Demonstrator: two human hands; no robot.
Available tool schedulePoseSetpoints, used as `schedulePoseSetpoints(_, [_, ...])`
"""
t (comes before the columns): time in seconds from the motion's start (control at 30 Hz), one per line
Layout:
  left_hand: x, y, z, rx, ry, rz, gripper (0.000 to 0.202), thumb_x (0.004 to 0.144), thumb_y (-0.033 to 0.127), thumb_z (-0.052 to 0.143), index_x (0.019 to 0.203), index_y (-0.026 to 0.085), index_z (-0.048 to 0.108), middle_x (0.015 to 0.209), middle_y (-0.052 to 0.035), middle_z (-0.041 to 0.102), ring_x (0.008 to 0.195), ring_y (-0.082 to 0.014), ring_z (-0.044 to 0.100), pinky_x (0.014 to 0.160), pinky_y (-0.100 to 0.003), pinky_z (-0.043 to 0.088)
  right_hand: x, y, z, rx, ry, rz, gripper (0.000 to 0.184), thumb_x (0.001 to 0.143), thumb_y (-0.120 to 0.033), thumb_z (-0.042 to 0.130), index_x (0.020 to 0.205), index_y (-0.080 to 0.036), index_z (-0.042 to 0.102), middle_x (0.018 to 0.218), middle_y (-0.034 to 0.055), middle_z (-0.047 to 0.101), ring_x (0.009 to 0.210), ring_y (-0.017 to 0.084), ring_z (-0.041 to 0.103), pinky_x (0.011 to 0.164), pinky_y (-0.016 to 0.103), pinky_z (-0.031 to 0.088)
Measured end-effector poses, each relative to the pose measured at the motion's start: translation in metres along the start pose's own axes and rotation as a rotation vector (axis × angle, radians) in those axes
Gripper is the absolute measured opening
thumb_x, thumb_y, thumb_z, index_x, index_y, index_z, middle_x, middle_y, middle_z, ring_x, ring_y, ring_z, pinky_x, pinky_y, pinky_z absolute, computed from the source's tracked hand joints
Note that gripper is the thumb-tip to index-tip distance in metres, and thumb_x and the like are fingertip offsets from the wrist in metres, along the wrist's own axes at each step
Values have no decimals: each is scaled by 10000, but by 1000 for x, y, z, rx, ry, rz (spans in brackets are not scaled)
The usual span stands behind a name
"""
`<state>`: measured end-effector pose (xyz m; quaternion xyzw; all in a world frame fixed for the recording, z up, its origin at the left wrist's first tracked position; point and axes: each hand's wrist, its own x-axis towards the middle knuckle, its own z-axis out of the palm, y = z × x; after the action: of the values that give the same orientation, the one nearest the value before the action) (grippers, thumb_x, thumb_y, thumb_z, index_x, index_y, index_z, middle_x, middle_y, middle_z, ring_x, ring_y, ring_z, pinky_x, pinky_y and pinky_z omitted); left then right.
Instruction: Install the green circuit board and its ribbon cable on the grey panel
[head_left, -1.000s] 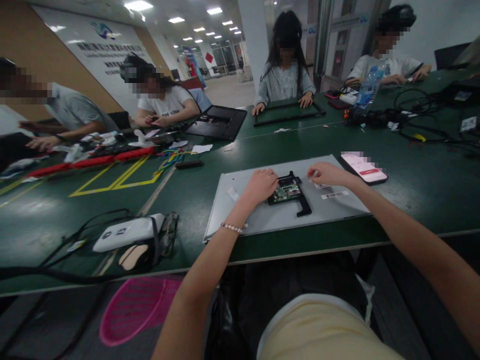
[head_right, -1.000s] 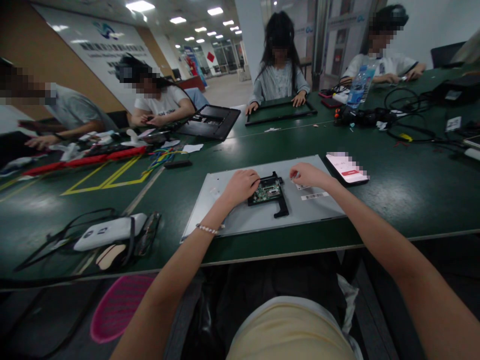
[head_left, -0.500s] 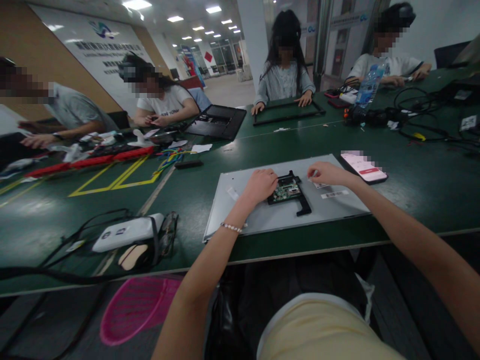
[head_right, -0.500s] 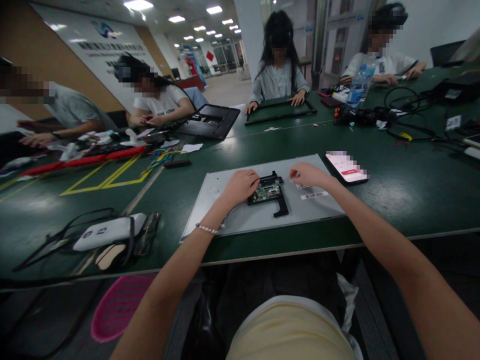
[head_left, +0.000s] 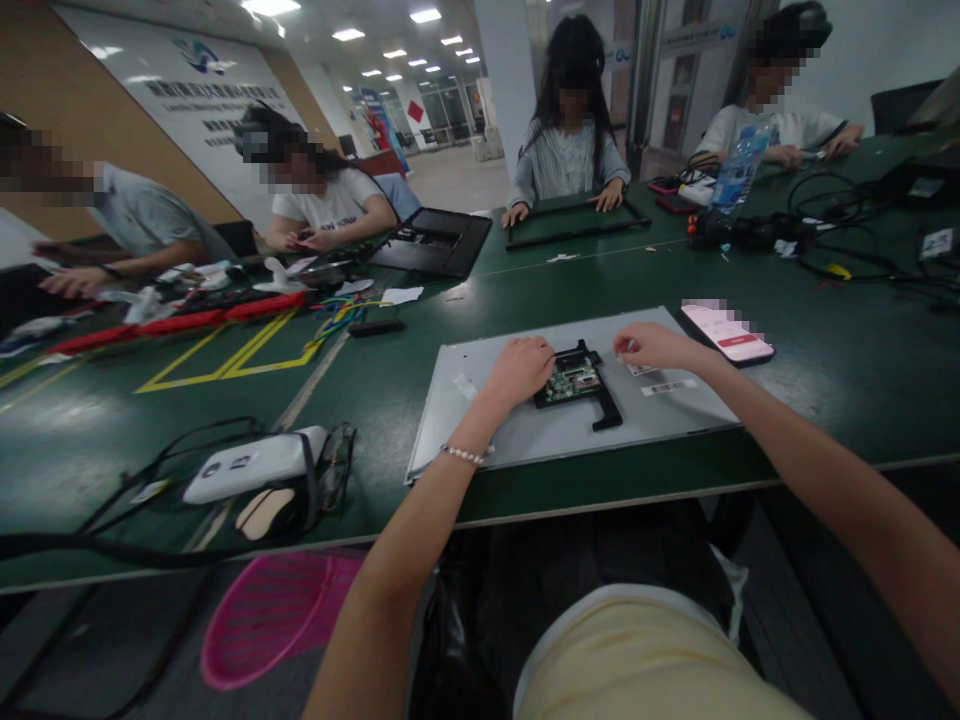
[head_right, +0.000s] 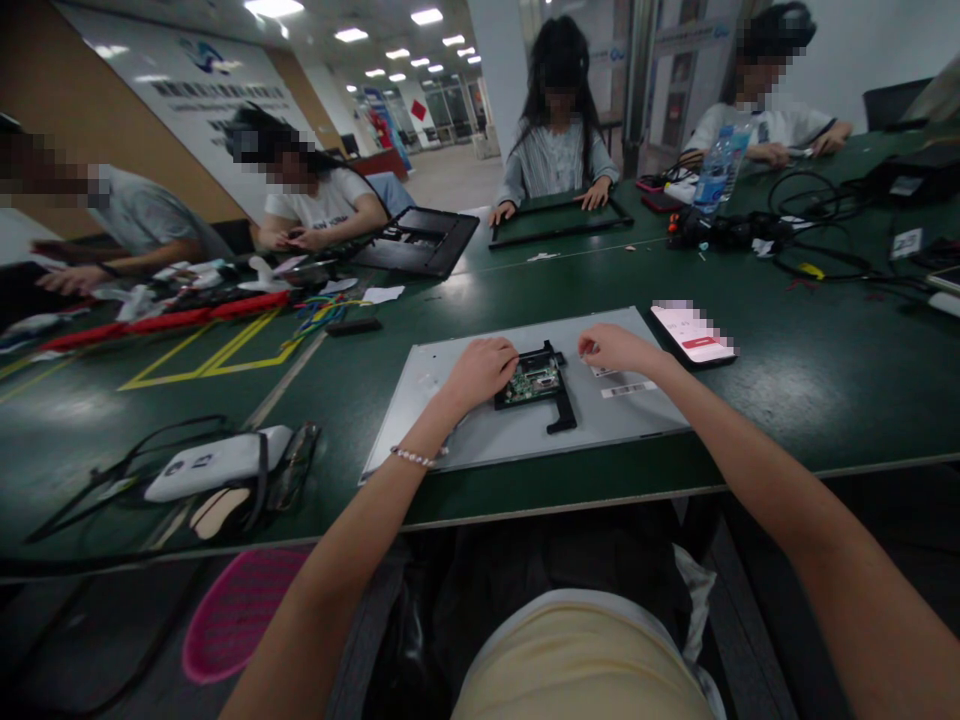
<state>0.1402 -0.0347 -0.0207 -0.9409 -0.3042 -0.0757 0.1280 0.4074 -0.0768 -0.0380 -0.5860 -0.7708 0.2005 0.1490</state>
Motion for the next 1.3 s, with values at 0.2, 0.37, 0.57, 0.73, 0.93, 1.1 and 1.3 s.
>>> schedulePoseSetpoints(0.2, [0, 0, 0, 7, -7, -10, 312, 953, 241, 374, 925, 143, 668, 974, -96, 644, 908, -205, 582, 816, -342, 398, 1, 2, 2, -1, 7, -28, 123, 798, -184, 571, 901, -176, 638, 962, 83, 664, 860, 201, 620, 748, 307, 474])
schedulePoseSetpoints(0.37, [0, 0, 0, 0, 4, -1, 306, 951, 239, 379, 933, 140, 668, 979, -96, 643, 900, -203, 581, 805, -339, 399, 2, 5, 3, -12, 5, -30, 135, 800, -207, 570, 915, -186, 637, 977, 78, 656, 860, 201, 614, 737, 310, 469])
schedulePoseSetpoints(0.57, [0, 0, 0, -2, 4, 8, 311, 950, 239, 379, 926, 137, 672, 972, -100, 645, 895, -206, 586, 798, -337, 401, 1, 3, 2, -49, 11, -44, 146, 801, -218, 559, 919, -188, 639, 956, 80, 650, 857, 211, 603, 728, 315, 455])
schedulePoseSetpoints(0.73, [0, 0, 0, 3, -4, -11, 308, 948, 240, 381, 930, 143, 673, 969, -95, 647, 888, -200, 587, 804, -338, 403, 2, 3, 3, -60, 8, -33, 142, 797, -209, 561, 917, -193, 637, 953, 78, 651, 848, 208, 603, 739, 317, 450])
schedulePoseSetpoints(0.93, [0, 0, -1, 8, -3, -7, 310, 949, 237, 378, 932, 144, 673, 970, -94, 648, 898, -201, 587, 802, -337, 404, 2, 4, 4, -55, 3, -44, 153, 805, -199, 550, 934, -183, 632, 963, 92, 643, 855, 212, 601, 737, 320, 455])
schedulePoseSetpoints(1.1, [1, 0, 1, 9, -6, -4, 311, 949, 242, 382, 928, 142, 676, 967, -96, 648, 900, -204, 589, 805, -342, 410, 2, 3, 5, -81, 13, -50, 135, 800, -189, 556, 913, -180, 629, 968, 100, 632, 866, 217, 593, 771, 333, 458])
schedulePoseSetpoints(1.3, [1, 0, 1, -1, -7, -12, 312, 950, 234, 379, 929, 140, 676, 967, -98, 649, 905, -200, 591, 812, -338, 411, 1, 2, 4, -66, 7, -50, 145, 813, -208, 550, 931, -176, 627, 993, 103, 623, 871, 212, 597, 774, 333, 466])
